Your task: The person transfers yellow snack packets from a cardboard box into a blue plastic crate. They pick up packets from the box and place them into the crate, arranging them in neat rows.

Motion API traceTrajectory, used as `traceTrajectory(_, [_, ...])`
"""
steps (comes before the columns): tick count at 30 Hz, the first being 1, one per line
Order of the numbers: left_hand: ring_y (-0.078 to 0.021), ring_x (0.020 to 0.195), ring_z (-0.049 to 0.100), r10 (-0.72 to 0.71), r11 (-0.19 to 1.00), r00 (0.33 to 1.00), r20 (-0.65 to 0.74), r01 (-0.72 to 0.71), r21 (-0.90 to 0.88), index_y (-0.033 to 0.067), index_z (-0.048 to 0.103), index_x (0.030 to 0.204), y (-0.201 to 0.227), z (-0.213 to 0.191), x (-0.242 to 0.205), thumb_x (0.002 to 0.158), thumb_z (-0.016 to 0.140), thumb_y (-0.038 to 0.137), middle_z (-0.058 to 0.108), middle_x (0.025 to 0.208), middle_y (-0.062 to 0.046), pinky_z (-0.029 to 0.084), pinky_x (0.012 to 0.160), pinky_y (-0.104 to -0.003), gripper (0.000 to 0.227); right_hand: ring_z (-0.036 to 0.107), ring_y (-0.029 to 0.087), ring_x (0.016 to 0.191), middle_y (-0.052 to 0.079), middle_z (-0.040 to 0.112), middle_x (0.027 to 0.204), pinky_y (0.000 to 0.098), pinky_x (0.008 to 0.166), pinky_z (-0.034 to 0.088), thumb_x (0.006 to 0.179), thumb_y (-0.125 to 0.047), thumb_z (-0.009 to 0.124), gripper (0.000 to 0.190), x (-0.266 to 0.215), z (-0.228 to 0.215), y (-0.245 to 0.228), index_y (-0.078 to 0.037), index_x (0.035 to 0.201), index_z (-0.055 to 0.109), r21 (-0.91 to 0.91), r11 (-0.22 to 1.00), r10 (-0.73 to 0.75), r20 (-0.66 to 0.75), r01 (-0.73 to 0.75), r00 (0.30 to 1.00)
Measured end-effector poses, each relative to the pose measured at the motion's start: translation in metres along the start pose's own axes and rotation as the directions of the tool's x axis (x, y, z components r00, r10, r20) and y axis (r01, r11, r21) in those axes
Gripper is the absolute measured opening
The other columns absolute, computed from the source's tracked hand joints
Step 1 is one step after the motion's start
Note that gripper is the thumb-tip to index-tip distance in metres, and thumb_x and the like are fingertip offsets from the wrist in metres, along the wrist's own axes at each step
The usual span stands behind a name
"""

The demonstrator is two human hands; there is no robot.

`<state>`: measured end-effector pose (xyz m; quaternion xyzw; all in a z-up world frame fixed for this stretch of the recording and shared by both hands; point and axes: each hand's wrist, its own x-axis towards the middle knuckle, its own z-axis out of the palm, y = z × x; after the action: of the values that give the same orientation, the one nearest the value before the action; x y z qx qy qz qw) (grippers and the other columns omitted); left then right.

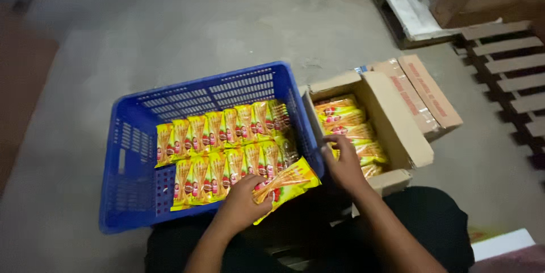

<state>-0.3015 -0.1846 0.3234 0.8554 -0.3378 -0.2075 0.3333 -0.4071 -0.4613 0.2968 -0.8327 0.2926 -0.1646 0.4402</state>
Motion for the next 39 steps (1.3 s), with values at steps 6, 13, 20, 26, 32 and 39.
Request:
traceTrajectory(6, [-0.0245,0.104,0.067,0.254,0.967,0.962,0.098,-0.25,-0.048,0.0082,0.071,0.115,0.051,0.024,0.02,0.074,0.076,0.027,0.07,0.11,-0.009,0.049,0.094,-0.033,0.045,0.048,0.031,0.107,-0.013,0.061,0.134,0.0508,0.078,0.032,0.079,-0.047,0.071,0.057,-0.052,-0.081,-0.055,-0.036,0.133,0.056,-0.397,0.812,-0.193,0.508,0.428,0.839])
traceTrajectory(13, [-0.0237,0.094,0.064,0.377,0.925,0.88,0.29,-0.373,-0.073,0.0081,0.071,0.113,0.096,0.042,0.045,0.076,0.077,0.027,0.066,0.101,-0.007,0.047,0.082,-0.034,0.042,0.052,0.025,0.104,-0.008,0.068,0.105,0.0463,0.082,0.036,0.073,-0.033,0.077,0.04,-0.054,-0.101,0.011,-0.027,0.109,0.061,-0.331,0.87,-0.15,0.528,0.366,0.836])
traceTrajectory(20, [-0.0405,0.119,0.062,0.434,0.892,0.874,0.218,-0.383,-0.239,0.0121,0.064,0.133,0.096,0.051,0.061,0.096,0.064,0.046,0.067,0.116,-0.015,0.044,0.105,-0.052,0.051,0.06,0.037,0.107,0.01,0.074,0.106,0.0478,0.089,0.042,0.077,-0.029,0.078,0.04,-0.053,-0.148,0.053,-0.017,0.113,0.066,-0.338,0.91,-0.056,0.473,0.24,0.879])
traceTrajectory(26, [-0.0307,0.125,0.051,0.409,0.879,0.875,0.259,-0.454,0.147,0.0241,0.061,0.137,0.082,0.076,0.082,0.096,0.059,0.053,0.06,0.138,-0.001,0.039,0.103,-0.047,0.05,0.06,0.033,0.106,0.003,0.073,0.101,0.048,0.088,0.046,0.07,-0.034,0.084,0.042,-0.019,-0.165,0.09,-0.019,0.107,0.07,-0.585,0.802,0.012,0.219,0.122,0.976])
traceTrajectory(32, [-0.0354,0.124,0.047,0.373,0.791,0.854,0.362,-0.497,0.357,0.0229,0.053,0.143,0.091,0.08,0.084,0.087,0.07,0.054,0.046,0.151,0.0,0.033,0.106,-0.052,0.066,0.063,0.032,0.103,-0.003,0.07,0.111,0.0415,0.081,0.05,0.077,-0.023,0.079,0.037,0.012,-0.133,0.105,-0.024,0.111,0.068,-0.733,0.63,-0.077,0.271,0.257,0.96])
traceTrajectory(39, [-0.0353,0.123,0.044,0.298,0.83,0.835,0.462,-0.466,0.307,0.0203,0.05,0.146,0.099,0.075,0.092,0.087,0.07,0.049,0.041,0.152,-0.004,0.036,0.104,-0.049,0.068,0.063,0.03,0.102,-0.004,0.073,0.104,0.035,0.081,0.056,0.073,-0.024,0.077,0.029,0.039,-0.095,0.143,-0.025,0.102,0.075,-0.72,0.59,-0.065,0.41,0.366,0.91])
